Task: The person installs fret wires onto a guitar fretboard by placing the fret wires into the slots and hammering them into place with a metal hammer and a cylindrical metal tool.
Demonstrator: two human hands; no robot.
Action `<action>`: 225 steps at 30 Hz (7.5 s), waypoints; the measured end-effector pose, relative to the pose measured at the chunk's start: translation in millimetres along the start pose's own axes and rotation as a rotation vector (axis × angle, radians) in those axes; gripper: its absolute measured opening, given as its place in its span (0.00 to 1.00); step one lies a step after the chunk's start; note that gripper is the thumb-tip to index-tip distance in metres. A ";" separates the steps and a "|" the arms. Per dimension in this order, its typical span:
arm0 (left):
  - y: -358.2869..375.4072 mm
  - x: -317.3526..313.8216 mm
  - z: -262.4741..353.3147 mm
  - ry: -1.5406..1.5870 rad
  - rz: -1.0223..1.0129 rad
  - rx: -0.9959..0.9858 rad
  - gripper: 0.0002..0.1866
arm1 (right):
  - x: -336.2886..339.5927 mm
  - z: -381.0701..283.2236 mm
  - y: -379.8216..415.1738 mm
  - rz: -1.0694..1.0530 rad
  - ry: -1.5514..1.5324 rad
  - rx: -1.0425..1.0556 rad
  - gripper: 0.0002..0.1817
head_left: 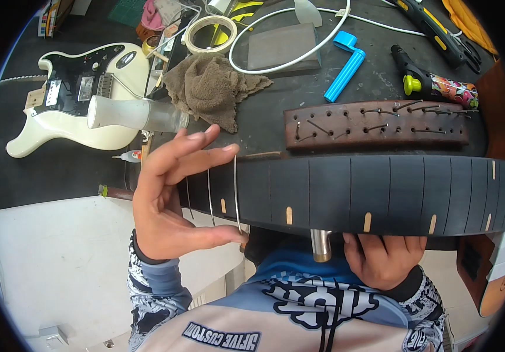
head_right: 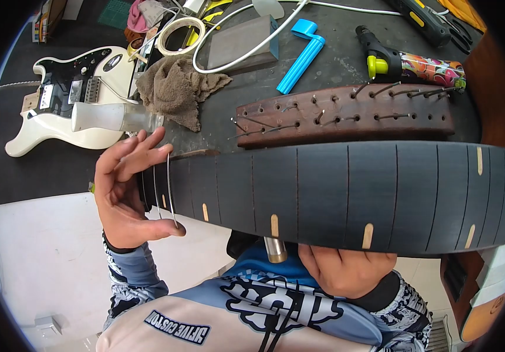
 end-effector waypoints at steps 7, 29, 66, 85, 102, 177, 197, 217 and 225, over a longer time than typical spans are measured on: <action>-1.2 0.7 1.8 -0.030 -0.014 -0.032 0.51 | 11.7 -3.3 -12.9 0.125 -0.033 0.008 0.16; -2.9 2.2 0.9 0.063 0.005 0.038 0.53 | 14.2 -6.6 -22.7 0.066 -0.065 0.008 0.17; -0.8 3.7 8.0 0.119 0.073 -0.205 0.49 | 90.6 -59.1 -125.2 -0.226 -0.163 -0.033 0.10; -0.9 3.8 3.1 0.112 0.083 -0.216 0.52 | 95.1 -108.9 -161.8 -0.182 0.027 0.436 0.08; -4.5 8.8 3.5 0.139 0.097 -0.244 0.55 | 79.3 -103.9 -179.9 -0.249 -0.100 0.283 0.09; -2.6 15.3 8.8 0.101 0.142 -0.319 0.54 | 66.3 -116.9 -164.0 -0.229 -0.028 0.394 0.10; -2.8 18.7 10.5 0.114 0.136 -0.343 0.52 | 73.5 -121.3 -164.4 -0.164 -0.058 0.429 0.05; -6.9 9.9 3.4 0.096 0.076 -0.344 0.53 | 58.5 -120.1 -155.5 -0.209 -0.036 0.495 0.05; -7.7 10.3 5.7 0.121 0.012 -0.300 0.52 | 60.1 -116.2 -159.2 -0.230 -0.016 0.481 0.06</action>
Point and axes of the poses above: each hand's wrist, its own y-axis away from the middle knuckle, its own x-axis out of the back of the hand, z = x × y, the point moved 10 cm from there along -y, towards the middle knuckle, and after that the axes turned 6 degrees about z, right-handed, at the moved point
